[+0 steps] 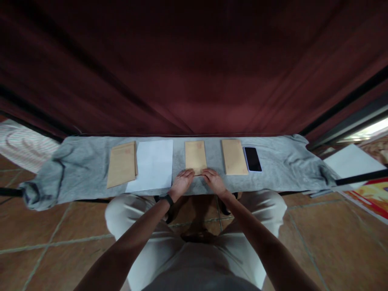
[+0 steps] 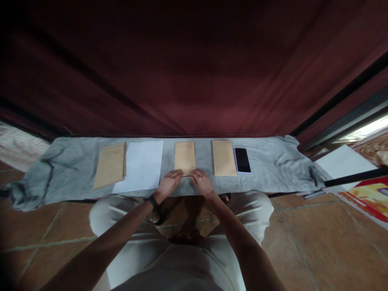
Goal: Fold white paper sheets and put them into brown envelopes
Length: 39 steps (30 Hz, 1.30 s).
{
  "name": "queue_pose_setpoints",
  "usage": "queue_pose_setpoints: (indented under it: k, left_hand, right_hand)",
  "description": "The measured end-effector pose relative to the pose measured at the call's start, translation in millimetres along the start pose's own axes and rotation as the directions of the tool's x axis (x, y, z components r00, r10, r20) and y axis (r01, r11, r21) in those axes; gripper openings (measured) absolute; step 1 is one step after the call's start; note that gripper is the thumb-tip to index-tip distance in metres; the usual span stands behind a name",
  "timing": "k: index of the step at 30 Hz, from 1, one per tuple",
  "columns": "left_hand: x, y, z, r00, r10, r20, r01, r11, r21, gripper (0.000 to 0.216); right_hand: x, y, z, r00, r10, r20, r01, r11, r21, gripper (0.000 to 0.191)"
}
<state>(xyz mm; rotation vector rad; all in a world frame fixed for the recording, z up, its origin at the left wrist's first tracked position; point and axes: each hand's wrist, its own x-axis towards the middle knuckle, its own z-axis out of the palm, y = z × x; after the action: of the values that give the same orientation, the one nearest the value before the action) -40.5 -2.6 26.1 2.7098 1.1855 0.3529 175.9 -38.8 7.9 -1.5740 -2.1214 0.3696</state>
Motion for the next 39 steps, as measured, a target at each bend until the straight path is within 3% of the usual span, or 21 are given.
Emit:
queue_pose_setpoints:
  k: [9,13,18,24,27,32,39]
  left_hand:
    - [7,4,2,0.995,-0.098,-0.027,0.097,0.995,-0.023,0.031]
    - [-3,14,8,0.997,-0.079,-0.022,0.08,0.996,0.048,0.044]
    - [-22,26,20,0.998,-0.048,-0.032,0.05,0.995,0.082,0.042]
    - [-31,36,16,0.997,-0.073,0.027,0.071,0.995,0.073,0.041]
    - [-32,39,12,0.997,-0.076,0.025,0.074,0.994,0.082,0.037]
    - [-37,39,12,0.994,-0.111,-0.023,0.112,0.989,0.101,0.037]
    - [-32,51,30,0.982,-0.174,-0.077,0.182,0.977,0.109,0.05]
  right_hand:
    - [4,-10,10,0.993,0.112,-0.035,-0.115,0.991,-0.073,0.02]
    - [3,-10,12,0.992,0.109,-0.059,-0.113,0.991,-0.071,0.02]
    - [1,-14,10,0.992,0.117,-0.044,-0.122,0.986,-0.112,0.023]
    - [-10,-48,24,0.997,-0.031,-0.067,0.027,0.998,-0.064,0.04]
    - [-18,-59,33,0.996,-0.008,-0.086,0.001,0.997,-0.077,0.046]
    - [-31,-46,36,0.991,0.04,-0.129,-0.059,0.987,-0.15,0.044]
    - [-36,-40,34,0.986,0.043,-0.164,-0.07,0.983,-0.169,0.043]
